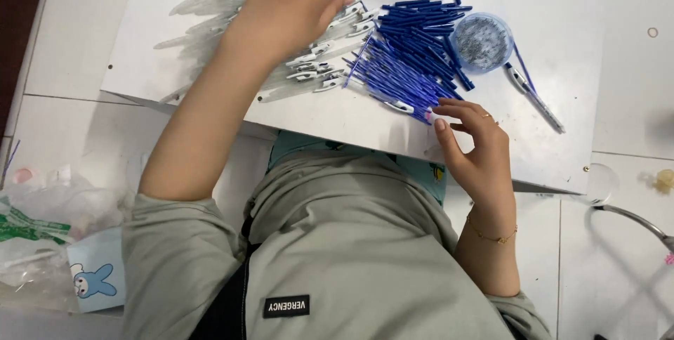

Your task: The person sits on the floor and assembles blue pens by hand. They pick up blue pen barrels and white ink cartridges from a white table, insert the cartridges into the barrels, and place the assembled pens back on the table.

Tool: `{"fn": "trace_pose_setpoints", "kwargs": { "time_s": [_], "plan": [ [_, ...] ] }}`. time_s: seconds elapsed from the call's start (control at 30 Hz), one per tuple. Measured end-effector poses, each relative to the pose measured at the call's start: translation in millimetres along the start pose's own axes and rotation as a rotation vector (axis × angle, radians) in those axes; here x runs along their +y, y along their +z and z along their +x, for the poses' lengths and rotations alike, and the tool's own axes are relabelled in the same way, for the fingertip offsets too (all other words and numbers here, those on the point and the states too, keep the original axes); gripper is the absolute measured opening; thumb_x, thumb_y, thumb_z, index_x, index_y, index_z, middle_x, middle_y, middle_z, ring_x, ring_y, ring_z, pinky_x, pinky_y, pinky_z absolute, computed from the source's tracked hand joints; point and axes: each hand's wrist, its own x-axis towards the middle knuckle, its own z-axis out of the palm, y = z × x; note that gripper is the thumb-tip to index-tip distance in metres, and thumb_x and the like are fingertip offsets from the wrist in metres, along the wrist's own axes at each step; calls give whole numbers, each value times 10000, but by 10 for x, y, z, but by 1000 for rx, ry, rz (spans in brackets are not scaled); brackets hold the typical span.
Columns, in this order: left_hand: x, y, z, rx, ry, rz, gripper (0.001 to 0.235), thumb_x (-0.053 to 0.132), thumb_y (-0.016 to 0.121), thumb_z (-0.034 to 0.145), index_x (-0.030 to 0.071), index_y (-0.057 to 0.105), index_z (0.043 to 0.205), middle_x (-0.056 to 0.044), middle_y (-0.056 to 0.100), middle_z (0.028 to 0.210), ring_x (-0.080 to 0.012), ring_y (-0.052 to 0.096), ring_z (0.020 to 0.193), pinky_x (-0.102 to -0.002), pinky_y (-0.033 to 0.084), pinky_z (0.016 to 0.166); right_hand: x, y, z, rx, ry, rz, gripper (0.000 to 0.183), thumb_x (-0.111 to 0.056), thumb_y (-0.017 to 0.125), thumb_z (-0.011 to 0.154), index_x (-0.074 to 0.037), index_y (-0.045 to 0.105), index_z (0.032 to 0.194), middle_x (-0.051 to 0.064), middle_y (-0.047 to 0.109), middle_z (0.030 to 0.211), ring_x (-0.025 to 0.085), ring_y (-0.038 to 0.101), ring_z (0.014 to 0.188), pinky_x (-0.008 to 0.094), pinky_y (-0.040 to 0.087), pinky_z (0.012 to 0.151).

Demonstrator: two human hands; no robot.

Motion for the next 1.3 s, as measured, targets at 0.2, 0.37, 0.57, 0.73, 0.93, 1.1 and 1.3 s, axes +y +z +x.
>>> {"fn": "trace_pose_setpoints", "kwargs": {
  "time_s": [0.2,0.37,0.57,0.73,0.93,1.1,1.3],
  "plan": [
    [66,-578,-620,-153,-66,-486,336,300,727,1052,84,740,1310,-126,604,1238,-362,516,1163,-525,247,980,-93,31,84,-102,26,-26,268,-227,584,1051,-36,731,1167,148,727,1225,292,667,1198,405,560,927],
    [228,-709,-1137,-494,-258,-840,638,541,662,927,113,647,1400,-105,654,1293,-258,576,1210,-462,264,1013,164,262,194,-66,-6,-259,232,-111,690,1010,-17,705,1222,152,697,1161,328,606,1040,455,494,882],
    [332,-631,-1613,-289,-486,-846,349,365,727,997,192,716,1300,-63,710,1157,-269,712,998,-414,430,879,525,654,262,101,-83,-459,358,-143,884,847,-77,750,1172,203,636,1043,429,658,979,505,546,860],
    [383,-625,-1584,-234,-446,-736,286,312,771,974,185,757,1230,-35,716,1108,-246,719,946,-384,442,874,561,743,286,140,-35,-500,263,-156,873,850,-112,768,1086,140,651,995,354,676,919,454,550,836],
    [790,-319,-1279,-69,-292,-708,204,257,794,944,166,773,1126,-40,704,1024,-260,708,969,-397,445,897,762,659,257,185,-62,-452,153,-218,902,887,-164,783,967,63,656,917,267,673,839,388,553,787],
    [1010,-145,-1235,-93,-149,-705,222,261,811,892,146,755,1074,-41,667,1015,-252,665,981,-403,415,915,624,575,306,239,-63,-488,115,-140,923,877,-174,816,901,7,696,860,170,674,775,302,528,759],
    [976,-157,-1295,-106,-196,-692,193,235,795,902,115,762,1050,-61,666,987,-250,659,931,-401,416,926,500,405,354,325,-133,-289,108,31,865,931,-71,830,925,104,694,877,235,647,750,328,548,713]
  ]
}}
